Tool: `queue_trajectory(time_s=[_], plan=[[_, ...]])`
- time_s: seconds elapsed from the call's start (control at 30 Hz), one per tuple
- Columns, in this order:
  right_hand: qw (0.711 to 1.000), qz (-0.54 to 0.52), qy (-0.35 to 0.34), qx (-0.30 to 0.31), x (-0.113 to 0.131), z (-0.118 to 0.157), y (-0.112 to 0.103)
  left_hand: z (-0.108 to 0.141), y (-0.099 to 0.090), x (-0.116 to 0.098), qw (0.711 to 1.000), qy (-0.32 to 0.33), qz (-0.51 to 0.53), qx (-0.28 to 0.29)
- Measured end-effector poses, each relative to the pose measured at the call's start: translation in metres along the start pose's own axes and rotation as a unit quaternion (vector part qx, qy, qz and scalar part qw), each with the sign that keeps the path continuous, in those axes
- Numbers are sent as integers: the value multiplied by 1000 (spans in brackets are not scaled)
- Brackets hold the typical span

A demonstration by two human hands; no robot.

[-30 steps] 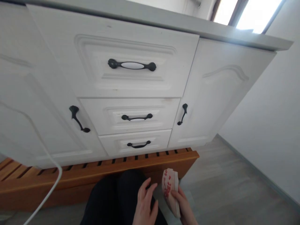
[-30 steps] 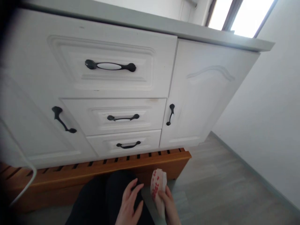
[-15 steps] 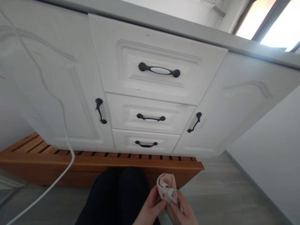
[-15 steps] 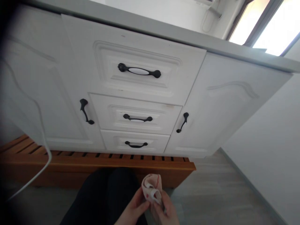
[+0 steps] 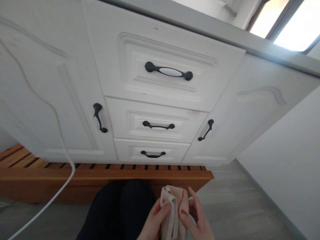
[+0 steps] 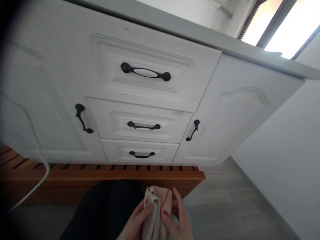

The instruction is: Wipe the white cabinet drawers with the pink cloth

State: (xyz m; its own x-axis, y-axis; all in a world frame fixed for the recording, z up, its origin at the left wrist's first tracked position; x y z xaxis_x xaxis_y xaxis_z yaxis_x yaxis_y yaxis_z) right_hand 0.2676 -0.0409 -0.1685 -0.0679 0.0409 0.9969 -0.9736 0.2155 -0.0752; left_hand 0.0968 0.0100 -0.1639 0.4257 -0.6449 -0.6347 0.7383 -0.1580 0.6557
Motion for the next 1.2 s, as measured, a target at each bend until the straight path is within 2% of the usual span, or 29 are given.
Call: queue_trajectory(time_s=[0.1,0.2,0.3,0.4,0.5,0.6,0.7,0.8,0.9,0.97,1.1,1.2], plan=[[983,-158,86,-46,-14,3,9,-3,-1,3,998,-44,42,-27],[946,-274,167,-37,-27,13,27,-11,-6,12,996,-71,44,-21],[928,-315,200,-18,-28,20,33,-17,-11,19,998,-66,18,7],[919,-329,215,8,-19,17,26,-18,-13,23,998,-51,2,21],[951,-249,182,15,-13,8,12,-24,-17,32,999,-48,-17,14],[988,-72,133,-34,-21,2,4,-36,-24,44,996,-35,-69,-38],[991,63,83,-82,-38,5,16,-44,-26,46,978,26,-169,-121],[982,129,7,-135,-55,12,41,-42,-11,35,957,94,-227,-154],[973,161,-7,-163,-66,15,60,-35,6,26,960,124,-220,-122],[974,153,7,-169,-67,13,61,-31,11,28,964,129,-219,-78],[994,30,7,-109,-49,4,49,-28,3,50,960,94,-263,21],[996,-27,22,-85,-32,-2,42,-24,-2,62,939,90,-326,58]])
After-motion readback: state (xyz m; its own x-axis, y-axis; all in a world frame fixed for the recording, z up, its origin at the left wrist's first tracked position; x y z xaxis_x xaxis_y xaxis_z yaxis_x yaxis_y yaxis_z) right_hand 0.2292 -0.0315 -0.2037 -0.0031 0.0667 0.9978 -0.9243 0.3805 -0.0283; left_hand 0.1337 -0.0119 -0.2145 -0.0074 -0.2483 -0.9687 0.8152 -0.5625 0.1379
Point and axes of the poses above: each hand's wrist, its own z-axis away from the middle knuckle, its own y-axis out of the palm, x = y × z, the point moved 3 cm from there along -z, towards the middle knuckle, and after that the axes turned 7 degrees about -z, right-handed, at the moved point
